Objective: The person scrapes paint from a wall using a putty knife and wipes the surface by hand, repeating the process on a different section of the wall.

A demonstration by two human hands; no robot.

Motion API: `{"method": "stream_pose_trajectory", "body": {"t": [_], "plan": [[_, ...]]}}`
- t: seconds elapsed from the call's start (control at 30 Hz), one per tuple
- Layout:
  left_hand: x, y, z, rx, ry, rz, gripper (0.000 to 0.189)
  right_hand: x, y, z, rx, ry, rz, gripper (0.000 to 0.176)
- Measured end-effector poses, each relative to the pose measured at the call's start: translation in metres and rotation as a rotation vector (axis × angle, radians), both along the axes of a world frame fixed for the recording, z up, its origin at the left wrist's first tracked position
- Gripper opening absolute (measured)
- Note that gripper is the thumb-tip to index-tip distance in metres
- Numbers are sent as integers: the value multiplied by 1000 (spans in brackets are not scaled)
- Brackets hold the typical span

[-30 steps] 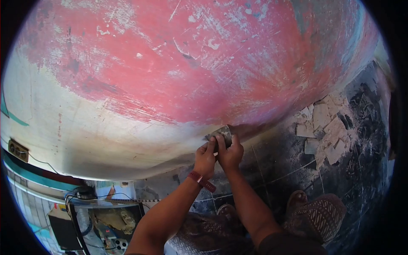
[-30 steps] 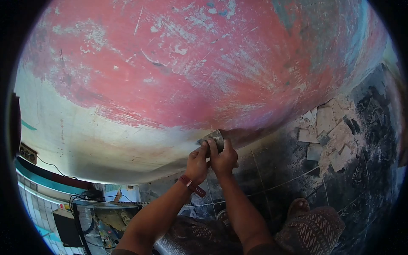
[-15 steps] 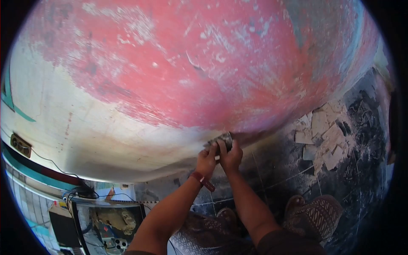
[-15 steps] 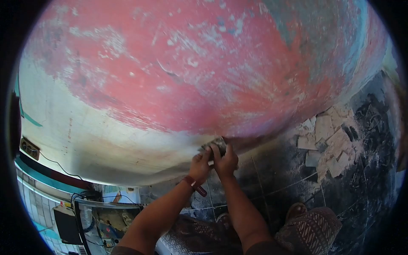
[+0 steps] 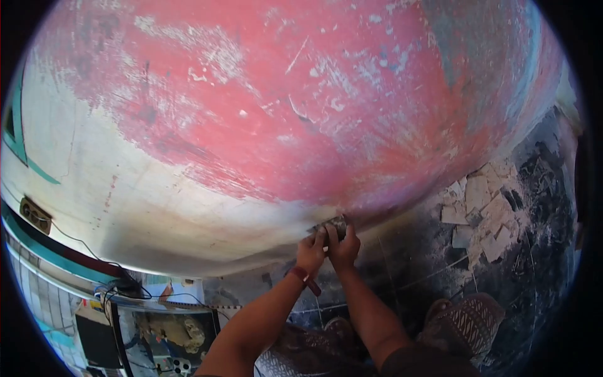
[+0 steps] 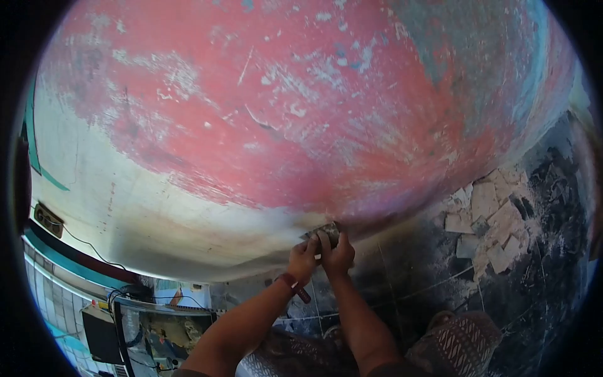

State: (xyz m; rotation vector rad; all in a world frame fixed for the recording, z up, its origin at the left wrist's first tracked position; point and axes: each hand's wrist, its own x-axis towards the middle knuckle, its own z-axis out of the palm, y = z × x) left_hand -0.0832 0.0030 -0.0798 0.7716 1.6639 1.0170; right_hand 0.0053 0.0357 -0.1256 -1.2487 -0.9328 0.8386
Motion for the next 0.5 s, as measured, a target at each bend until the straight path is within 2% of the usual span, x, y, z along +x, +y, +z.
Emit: {"method": "stream_pose_trajectory", "body": {"t": [0.07, 0.13, 0.23, 0.27, 0.33, 0.37, 0.4, 0.43, 0.5], "plan": [[6, 1, 2, 5, 42, 28, 46, 1, -9, -7, -97, -48, 38, 40], [15, -1, 32, 20, 74, 66, 47, 3, 0, 17, -22, -47, 30, 41], [11, 1, 37, 157, -104, 31, 48, 3, 4, 36, 28, 14, 35, 42], [10, 0, 34, 117, -83, 29, 48, 4, 6, 41, 49, 49, 31, 43], [-1, -1, 20, 47, -28, 15, 47, 1, -4, 6, -23, -44, 58, 38], [-9, -2, 6, 0, 83, -16, 47, -3, -8, -5, -51, -79, 57, 36], [-16, -5, -16, -46, 193, -46, 46, -4, -13, -3, -81, -61, 47, 36], [-13, -1, -19, -95, 300, -72, 46, -2, -18, -1, -113, -47, 39, 36], [-14, 5, -13, -2, 319, -62, 46, -3, -15, 7, -118, -30, 27, 36]]}}
